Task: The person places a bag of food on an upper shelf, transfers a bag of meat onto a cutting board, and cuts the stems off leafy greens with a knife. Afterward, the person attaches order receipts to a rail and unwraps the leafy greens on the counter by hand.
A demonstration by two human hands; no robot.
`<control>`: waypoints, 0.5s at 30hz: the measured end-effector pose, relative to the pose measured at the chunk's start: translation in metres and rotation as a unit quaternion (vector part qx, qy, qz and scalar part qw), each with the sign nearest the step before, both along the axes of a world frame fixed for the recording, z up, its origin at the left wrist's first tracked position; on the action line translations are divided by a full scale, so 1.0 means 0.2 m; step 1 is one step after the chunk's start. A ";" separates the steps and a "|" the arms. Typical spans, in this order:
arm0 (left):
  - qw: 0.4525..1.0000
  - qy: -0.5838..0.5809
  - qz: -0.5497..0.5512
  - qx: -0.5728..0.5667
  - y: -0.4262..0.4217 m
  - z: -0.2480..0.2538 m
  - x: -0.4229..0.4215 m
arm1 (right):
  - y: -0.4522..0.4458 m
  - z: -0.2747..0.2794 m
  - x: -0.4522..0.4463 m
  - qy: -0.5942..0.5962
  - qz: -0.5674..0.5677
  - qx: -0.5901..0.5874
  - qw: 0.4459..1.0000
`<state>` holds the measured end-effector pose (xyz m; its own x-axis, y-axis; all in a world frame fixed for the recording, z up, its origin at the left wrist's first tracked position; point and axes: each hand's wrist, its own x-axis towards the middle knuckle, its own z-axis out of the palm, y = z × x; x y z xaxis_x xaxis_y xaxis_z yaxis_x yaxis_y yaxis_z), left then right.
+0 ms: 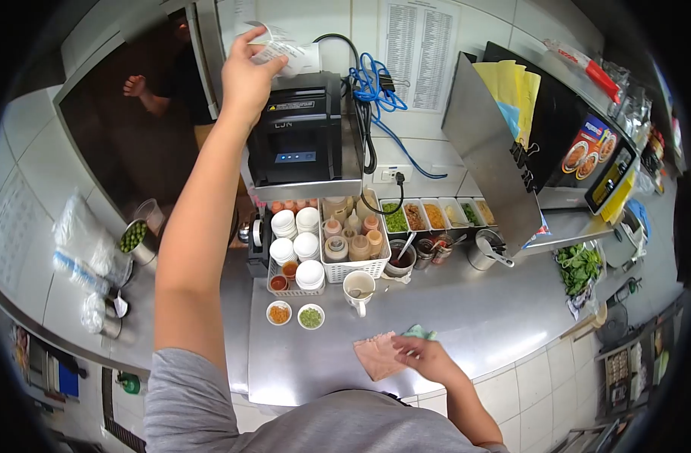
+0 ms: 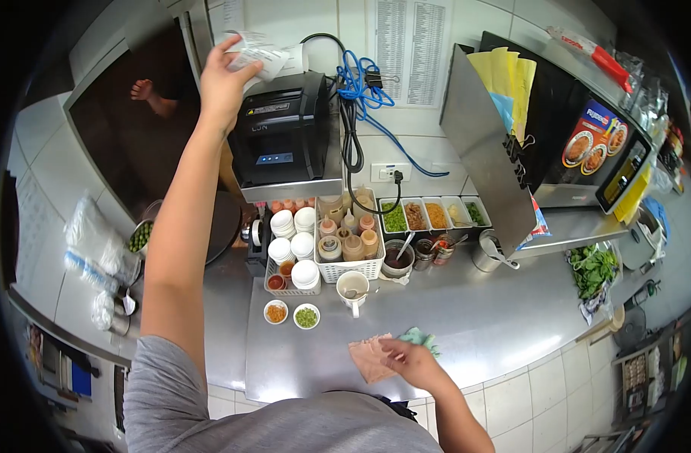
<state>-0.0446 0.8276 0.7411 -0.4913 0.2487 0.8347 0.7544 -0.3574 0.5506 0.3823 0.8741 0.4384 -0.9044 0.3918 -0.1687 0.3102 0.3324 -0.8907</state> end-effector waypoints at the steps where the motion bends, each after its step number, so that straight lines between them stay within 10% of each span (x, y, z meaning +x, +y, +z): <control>1: 0.996 -0.032 -0.070 0.035 -0.04 -0.01 0.11 | 0.01 0.04 -0.03 0.040 -0.025 -0.002 0.999; 10: 0.921 -0.270 -0.280 -0.034 -0.44 -0.88 0.97 | -0.12 0.62 -0.47 0.333 -0.014 -0.297 0.895; 15: 0.817 -0.419 -0.387 -0.086 -0.62 -0.92 0.89 | -0.12 0.65 -0.54 0.160 0.084 -0.031 0.983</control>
